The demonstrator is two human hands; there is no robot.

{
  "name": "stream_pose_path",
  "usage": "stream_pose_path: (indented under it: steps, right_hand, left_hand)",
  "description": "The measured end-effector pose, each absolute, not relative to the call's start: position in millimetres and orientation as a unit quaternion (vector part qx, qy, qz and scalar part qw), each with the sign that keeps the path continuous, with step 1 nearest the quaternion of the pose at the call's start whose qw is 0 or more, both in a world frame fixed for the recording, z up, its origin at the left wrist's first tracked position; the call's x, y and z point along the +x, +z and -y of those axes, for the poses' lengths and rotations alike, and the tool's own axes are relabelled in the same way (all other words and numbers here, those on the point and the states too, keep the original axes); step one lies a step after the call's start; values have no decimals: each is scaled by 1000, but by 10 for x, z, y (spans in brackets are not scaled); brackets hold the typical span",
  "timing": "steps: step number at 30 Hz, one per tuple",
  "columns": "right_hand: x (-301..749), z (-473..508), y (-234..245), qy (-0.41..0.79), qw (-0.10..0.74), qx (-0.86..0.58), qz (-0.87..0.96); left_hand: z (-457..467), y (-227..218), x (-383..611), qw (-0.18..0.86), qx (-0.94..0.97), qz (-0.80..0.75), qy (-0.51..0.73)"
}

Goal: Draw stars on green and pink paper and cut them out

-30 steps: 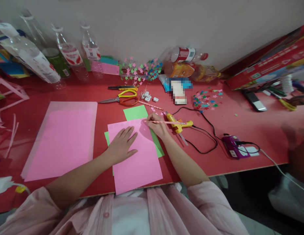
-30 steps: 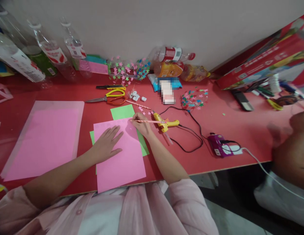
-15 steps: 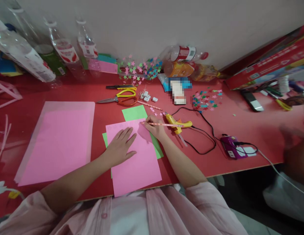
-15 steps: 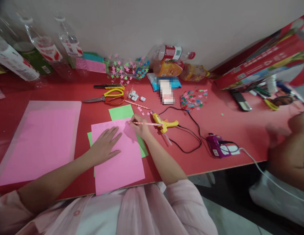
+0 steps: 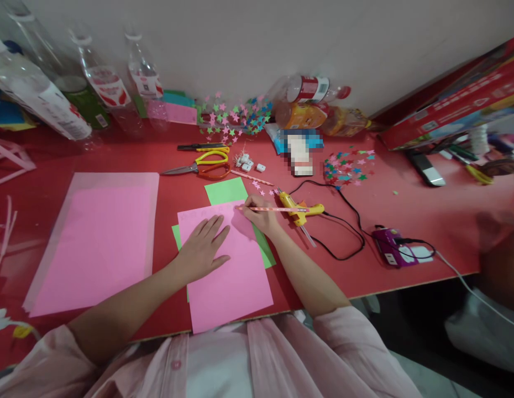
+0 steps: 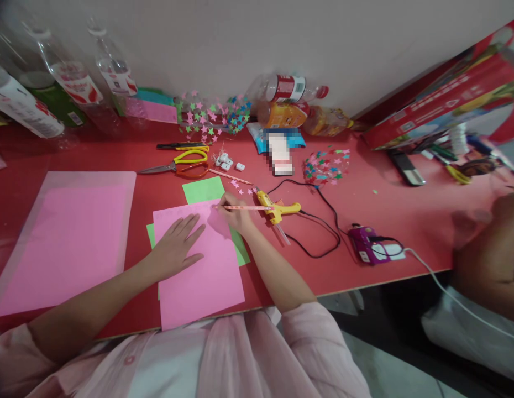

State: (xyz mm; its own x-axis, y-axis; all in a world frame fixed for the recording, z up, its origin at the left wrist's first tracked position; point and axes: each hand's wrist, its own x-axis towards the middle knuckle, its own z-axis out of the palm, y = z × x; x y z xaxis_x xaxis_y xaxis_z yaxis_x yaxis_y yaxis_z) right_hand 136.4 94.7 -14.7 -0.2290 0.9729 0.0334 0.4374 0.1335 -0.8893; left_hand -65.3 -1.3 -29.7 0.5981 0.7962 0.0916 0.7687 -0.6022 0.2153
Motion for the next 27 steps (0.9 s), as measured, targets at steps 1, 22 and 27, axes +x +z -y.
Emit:
stream_pose_path:
  steps: [1,22,27]
  right_hand:
    - [1360,-948,-146,395,336,-524,675]
    - [1328,-927,-115,346,345,-554,674]
    - [1332,-933,-121,345,349,-549,677]
  left_hand:
    - [14,-299,-653,77,890,-440,91]
    - [9,-298,-660,81,890,-439,88]
    - [14,-292,-657,82,890,-440,89]
